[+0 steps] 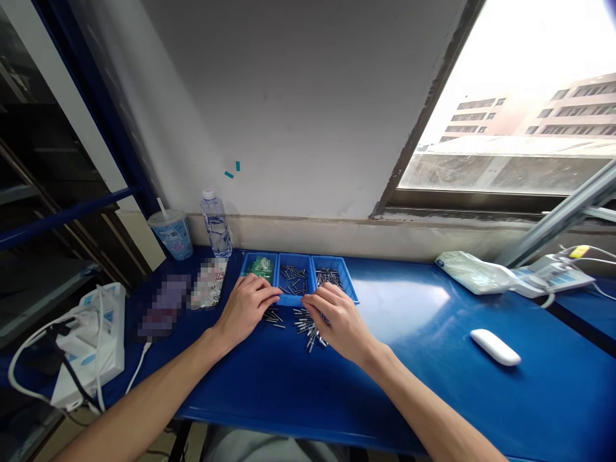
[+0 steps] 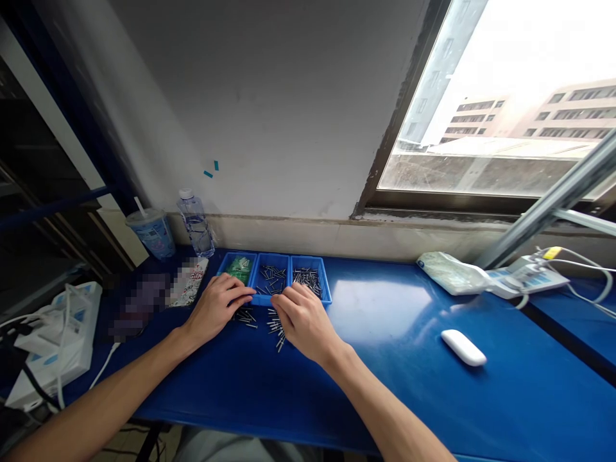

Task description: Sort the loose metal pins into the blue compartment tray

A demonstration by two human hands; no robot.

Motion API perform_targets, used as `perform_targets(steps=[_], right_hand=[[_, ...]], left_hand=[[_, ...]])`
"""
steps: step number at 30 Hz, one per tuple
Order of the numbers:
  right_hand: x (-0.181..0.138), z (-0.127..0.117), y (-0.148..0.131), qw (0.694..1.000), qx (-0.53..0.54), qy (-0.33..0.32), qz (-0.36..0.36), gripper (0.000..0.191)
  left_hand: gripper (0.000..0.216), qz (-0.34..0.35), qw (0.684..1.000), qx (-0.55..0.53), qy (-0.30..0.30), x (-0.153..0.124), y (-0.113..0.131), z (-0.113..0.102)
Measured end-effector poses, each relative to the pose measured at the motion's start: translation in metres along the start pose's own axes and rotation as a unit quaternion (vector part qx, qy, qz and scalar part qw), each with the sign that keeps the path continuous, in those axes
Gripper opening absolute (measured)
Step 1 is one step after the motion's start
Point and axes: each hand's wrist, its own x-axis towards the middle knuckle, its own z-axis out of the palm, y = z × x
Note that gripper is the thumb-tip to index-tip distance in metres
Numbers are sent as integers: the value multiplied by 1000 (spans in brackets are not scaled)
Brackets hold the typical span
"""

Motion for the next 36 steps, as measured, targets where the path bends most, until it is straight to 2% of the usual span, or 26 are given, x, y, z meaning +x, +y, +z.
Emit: perform_targets(steps=[5, 8, 13, 18, 21, 24, 30, 33, 36], right_hand=[[-3, 1, -4, 994, 23, -96, -45, 31], [-5, 7, -10, 987, 13, -157, -26, 31], [-4, 19, -23, 977, -38, -205, 43, 18], [-1, 20, -25, 962, -42, -266, 40, 25], [-1, 19, -24, 960, -38, -273, 46, 30], [0, 21, -26, 958, -47, -276, 57, 24], [0, 24, -26, 960, -36, -272, 58, 24], [-3, 22, -20, 971, -23, -233, 46, 22], [-6, 16, -11, 988, 1, -152, 33, 22]], left_hand=[[14, 6, 1000, -7, 10, 0, -2, 1], [14, 6, 1000, -9, 26, 0, 1, 1], [20, 31, 996, -53, 65, -2, 15, -7], [18, 86, 990, -97, 59, -2, 24, -12], [16, 99, 988, -115, 33, -3, 24, -11], [16, 100, 987, -126, 15, -4, 24, -10], [18, 53, 987, -154, -2, -7, 24, -10], [20, 34, 985, -166, -14, -7, 24, -10], [22, 24, 984, -175, -28, -7, 24, -10]])
